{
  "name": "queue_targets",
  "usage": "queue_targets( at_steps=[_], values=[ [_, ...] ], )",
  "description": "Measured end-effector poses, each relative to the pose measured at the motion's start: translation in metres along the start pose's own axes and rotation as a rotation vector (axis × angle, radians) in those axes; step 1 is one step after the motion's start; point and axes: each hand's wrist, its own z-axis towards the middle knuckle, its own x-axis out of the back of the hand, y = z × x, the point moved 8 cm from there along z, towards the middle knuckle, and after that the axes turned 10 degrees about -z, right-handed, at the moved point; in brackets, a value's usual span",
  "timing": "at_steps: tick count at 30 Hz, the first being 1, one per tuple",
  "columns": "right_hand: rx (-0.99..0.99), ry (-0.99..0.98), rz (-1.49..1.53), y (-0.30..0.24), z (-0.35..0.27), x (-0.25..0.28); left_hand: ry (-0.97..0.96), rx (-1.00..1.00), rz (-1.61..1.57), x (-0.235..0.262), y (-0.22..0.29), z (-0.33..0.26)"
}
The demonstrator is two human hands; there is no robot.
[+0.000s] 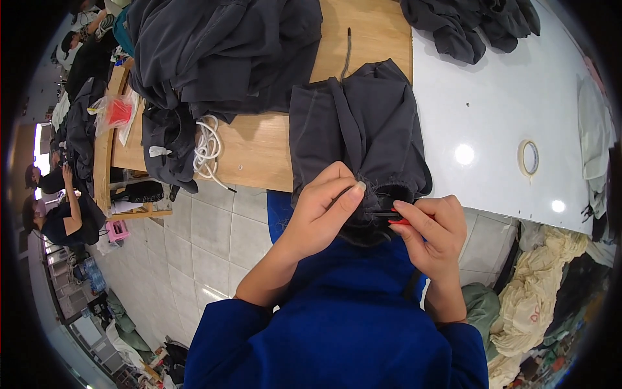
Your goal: Remove excess threads and perform quality checks on manufactured shorts using snips.
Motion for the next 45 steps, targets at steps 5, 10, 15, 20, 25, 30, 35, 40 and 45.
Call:
queue_targets(
  at_steps=[5, 10, 15, 20, 25, 30, 35, 40, 45],
  values=[
    [0.017, -0.030, 0.018, 0.001, -0.001, -0.002, 0.002, 0.012, -0.005, 0.000, -0.002, -0.001],
    [-0.146, -0.093, 0.353, 0.014, -0.002, -0.009, -0.009, 0.008, -0.023, 0.001, -0.003, -0.001],
    [-0.416, -0.122, 0.802, 0.020, -0.013, -0.033, -0.101, -0.110, -0.033, -0.003, -0.001, 0.000],
    [-0.338, -0.074, 0.625, 0.011, -0.005, -0.046, -0.227, 0.018, -0.133, -0.006, -0.016, -0.002],
    [-0.363, 0.014, 0.554, 0.016, 0.002, -0.041, -0.283, -0.010, 0.025, -0.016, -0.013, -0.004],
    [-0.632, 0.041, 0.671, 0.041, -0.008, -0.043, -0.183, 0.055, -0.139, 0.003, -0.025, -0.007],
    [-0.780, 0.121, 0.849, 0.069, -0.020, -0.046, -0.059, 0.206, -0.287, 0.010, -0.036, -0.009],
    [-0.449, -0.066, 0.646, 0.032, -0.017, -0.031, 0.059, 0.258, -0.321, 0.013, -0.032, -0.009],
    [-0.254, -0.114, 0.414, 0.015, 0.000, -0.027, 0.066, 0.253, -0.317, 0.012, -0.027, -0.009]
  ],
)
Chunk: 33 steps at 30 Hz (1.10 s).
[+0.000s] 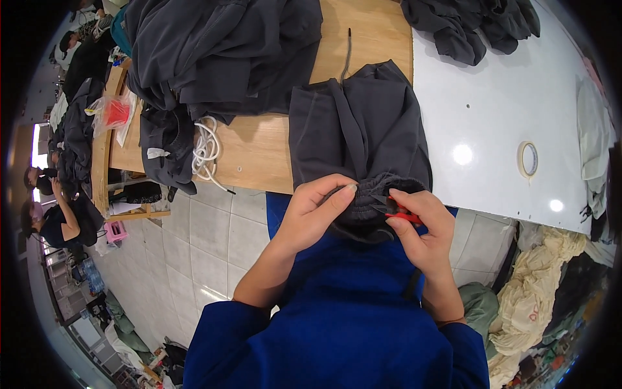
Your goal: Remove excess threads and perform quality checks on manufactured shorts using snips.
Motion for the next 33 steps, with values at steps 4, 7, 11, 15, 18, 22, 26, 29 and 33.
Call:
queue_targets(
  at_steps=[4, 7, 11, 15, 18, 22, 26, 29, 33],
  values=[
    [0.034, 0.025, -0.043, -0.0023, 0.0013, 0.0016, -0.002, 0.021, -0.028, -0.0021, -0.0025, 0.0001],
    [0.037, 0.027, -0.035, 0.0003, 0.0001, 0.0015, 0.007, 0.027, -0.043, -0.0023, -0.0033, 0.0004],
    [0.038, 0.047, -0.064, -0.0017, 0.0008, 0.0037, -0.005, 0.029, -0.007, -0.0076, -0.0012, -0.0007],
    [0.094, 0.083, -0.118, -0.0074, 0.0016, 0.0047, -0.003, 0.035, -0.009, -0.0097, -0.0015, -0.0010],
    [0.110, 0.097, -0.138, -0.0084, 0.0010, 0.0050, 0.006, 0.044, 0.000, -0.0095, -0.0021, -0.0009],
    [0.119, 0.095, -0.176, -0.0087, -0.0005, 0.0062, 0.005, 0.048, 0.016, -0.0102, -0.0016, -0.0016],
    [0.106, 0.075, -0.147, -0.0062, -0.0015, 0.0059, 0.012, 0.045, 0.039, -0.0082, -0.0038, -0.0029],
    [0.072, 0.082, -0.104, -0.0033, -0.0039, 0.0064, 0.020, 0.023, -0.022, -0.0082, -0.0028, -0.0036],
    [0.032, 0.104, -0.097, -0.0010, -0.0053, 0.0067, 0.023, 0.021, 0.005, -0.0096, -0.0012, -0.0039]
  ],
)
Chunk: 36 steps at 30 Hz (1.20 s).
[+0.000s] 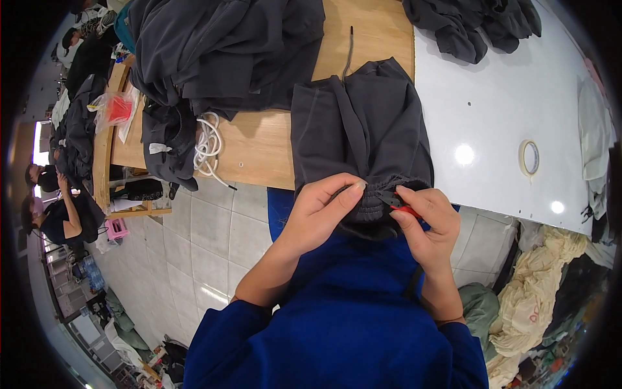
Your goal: Remove excess threads and perform quality checks on manufactured shorts using snips.
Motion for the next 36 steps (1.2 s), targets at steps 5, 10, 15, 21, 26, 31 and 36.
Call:
queue_targets(
  at_steps=[5, 10, 15, 21, 26, 31, 36],
  values=[
    [-0.012, 0.004, 0.020, -0.001, 0.001, -0.001, -0.027, -0.029, 0.030, -0.002, 0.002, 0.000],
    [0.018, 0.030, 0.003, -0.003, 0.002, -0.001, -0.053, -0.009, 0.012, -0.004, 0.001, 0.000],
    [0.033, 0.035, -0.027, -0.004, 0.002, -0.002, -0.051, -0.031, 0.032, -0.005, 0.003, 0.000],
    [-0.163, 0.018, 0.350, 0.016, -0.006, -0.009, -0.064, -0.026, 0.069, -0.006, 0.002, 0.002],
    [-0.300, -0.063, 0.449, 0.012, 0.001, -0.020, -0.110, 0.066, -0.009, -0.009, -0.004, -0.001],
    [-0.344, 0.128, 0.203, 0.034, 0.006, -0.005, -0.259, 0.033, -0.043, -0.014, 0.003, -0.005],
    [-0.413, 0.194, 0.342, 0.050, 0.007, 0.009, 0.001, 0.034, -0.344, 0.008, -0.003, 0.004]
  ],
)
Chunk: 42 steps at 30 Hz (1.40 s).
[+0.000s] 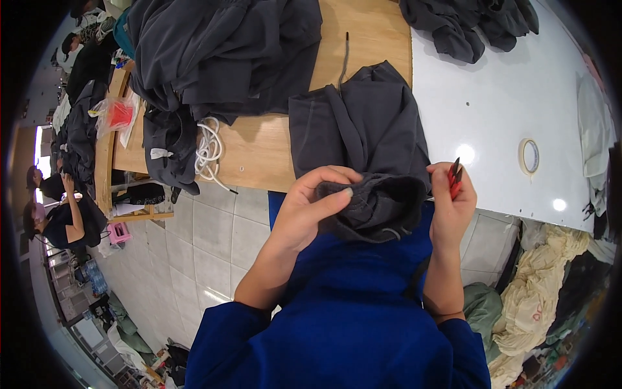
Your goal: Remove excess threads and perform quality checks on manufactured shorts using snips.
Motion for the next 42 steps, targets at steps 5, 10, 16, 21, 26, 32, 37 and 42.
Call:
queue_targets(
  at_steps=[5, 10, 16, 21, 26, 32, 37, 42],
  values=[
    [0.142, -0.259, -0.098, -0.020, -0.021, -0.022, 0.004, 0.031, -0.008, 0.005, -0.007, -0.001],
    [0.395, -0.202, -0.254, -0.043, -0.018, -0.035, -0.044, 0.043, 0.094, -0.007, -0.007, 0.001],
    [0.379, -0.116, -0.247, -0.038, -0.009, -0.028, -0.049, 0.052, 0.046, -0.006, -0.009, 0.002],
    [0.341, -0.110, -0.195, -0.037, -0.016, -0.015, -0.032, 0.026, 0.081, -0.006, -0.010, 0.003],
    [0.717, -0.302, -0.221, -0.055, -0.037, -0.018, -0.015, -0.035, 0.079, -0.009, -0.004, 0.002],
    [0.383, -0.226, -0.040, -0.019, -0.029, -0.003, -0.036, -0.029, 0.053, -0.009, 0.004, -0.001],
    [0.580, -0.102, -0.503, -0.040, -0.026, 0.000, -0.079, -0.035, 0.075, -0.010, 0.003, -0.004],
    [0.689, -0.112, -0.576, -0.058, -0.026, -0.008, -0.088, -0.023, 0.122, -0.016, 0.003, -0.006]
  ],
)
